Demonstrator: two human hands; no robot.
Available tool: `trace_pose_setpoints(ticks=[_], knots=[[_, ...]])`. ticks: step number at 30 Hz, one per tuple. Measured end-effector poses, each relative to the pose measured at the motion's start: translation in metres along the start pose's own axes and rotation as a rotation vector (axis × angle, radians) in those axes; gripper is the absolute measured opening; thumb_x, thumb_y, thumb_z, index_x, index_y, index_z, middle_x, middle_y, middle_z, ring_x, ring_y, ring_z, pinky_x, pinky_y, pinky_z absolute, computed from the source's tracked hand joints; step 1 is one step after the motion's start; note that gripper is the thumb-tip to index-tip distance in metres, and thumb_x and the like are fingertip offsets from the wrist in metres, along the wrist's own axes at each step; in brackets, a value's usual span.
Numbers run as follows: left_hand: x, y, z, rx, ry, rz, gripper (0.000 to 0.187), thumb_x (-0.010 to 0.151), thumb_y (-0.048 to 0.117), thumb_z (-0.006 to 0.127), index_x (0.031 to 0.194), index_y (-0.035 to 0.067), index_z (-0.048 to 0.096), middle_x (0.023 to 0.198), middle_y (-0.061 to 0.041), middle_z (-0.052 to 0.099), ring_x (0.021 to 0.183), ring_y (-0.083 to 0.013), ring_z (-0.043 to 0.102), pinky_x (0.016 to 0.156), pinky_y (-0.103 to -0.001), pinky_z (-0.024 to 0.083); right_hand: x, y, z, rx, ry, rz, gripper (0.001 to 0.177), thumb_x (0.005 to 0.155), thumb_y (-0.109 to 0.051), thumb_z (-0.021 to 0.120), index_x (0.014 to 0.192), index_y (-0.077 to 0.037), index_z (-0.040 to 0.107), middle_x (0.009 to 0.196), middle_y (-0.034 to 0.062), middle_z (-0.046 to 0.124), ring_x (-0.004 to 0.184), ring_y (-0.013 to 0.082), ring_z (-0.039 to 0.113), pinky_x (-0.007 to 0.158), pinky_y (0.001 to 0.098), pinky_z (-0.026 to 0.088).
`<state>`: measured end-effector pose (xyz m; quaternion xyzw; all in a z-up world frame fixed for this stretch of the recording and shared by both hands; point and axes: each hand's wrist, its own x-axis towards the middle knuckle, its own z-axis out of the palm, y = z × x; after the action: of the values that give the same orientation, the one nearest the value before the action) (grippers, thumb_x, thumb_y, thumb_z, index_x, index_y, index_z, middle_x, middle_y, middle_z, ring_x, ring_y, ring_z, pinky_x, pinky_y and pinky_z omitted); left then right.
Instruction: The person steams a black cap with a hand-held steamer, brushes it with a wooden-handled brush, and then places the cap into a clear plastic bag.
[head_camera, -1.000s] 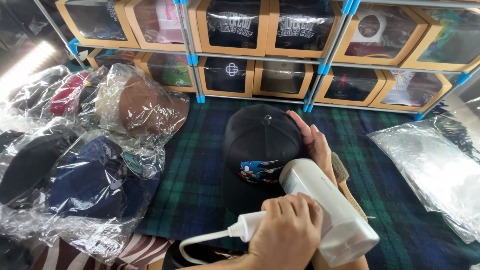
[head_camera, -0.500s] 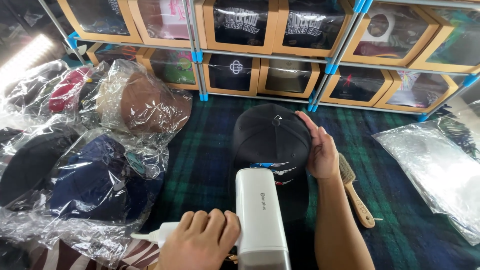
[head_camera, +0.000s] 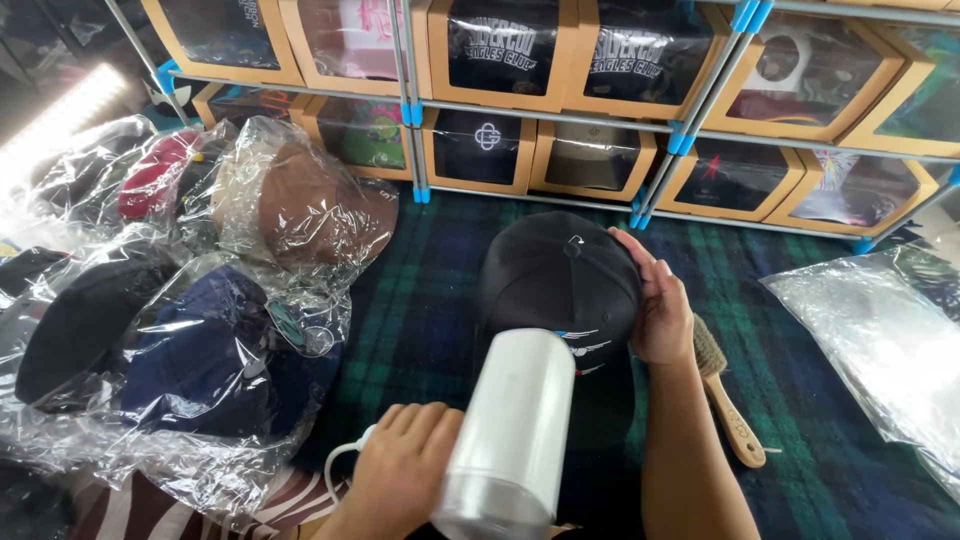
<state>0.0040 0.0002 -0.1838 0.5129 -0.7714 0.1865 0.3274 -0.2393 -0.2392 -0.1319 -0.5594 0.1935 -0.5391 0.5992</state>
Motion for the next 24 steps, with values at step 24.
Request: trace_pose_setpoints(ticks=[24], knots=[[0.178,-0.011,-0.085,-0.109,-0.461,-0.601,0.038,0.083,0.047,0.063,0.101,0.014,0.072,0.086,-0.005,0.077,0.080,-0.0256,0.076,0.070,-0.039,0.061,0.003,0.023,-0.007,0.009,0.010,-0.099,0.068,0.104,-0.041,0.032,0.154,0.005,0.039,0.162,0.0247,0.039,0.138,0.0392,0.051,0.111,0.0444,0.047]])
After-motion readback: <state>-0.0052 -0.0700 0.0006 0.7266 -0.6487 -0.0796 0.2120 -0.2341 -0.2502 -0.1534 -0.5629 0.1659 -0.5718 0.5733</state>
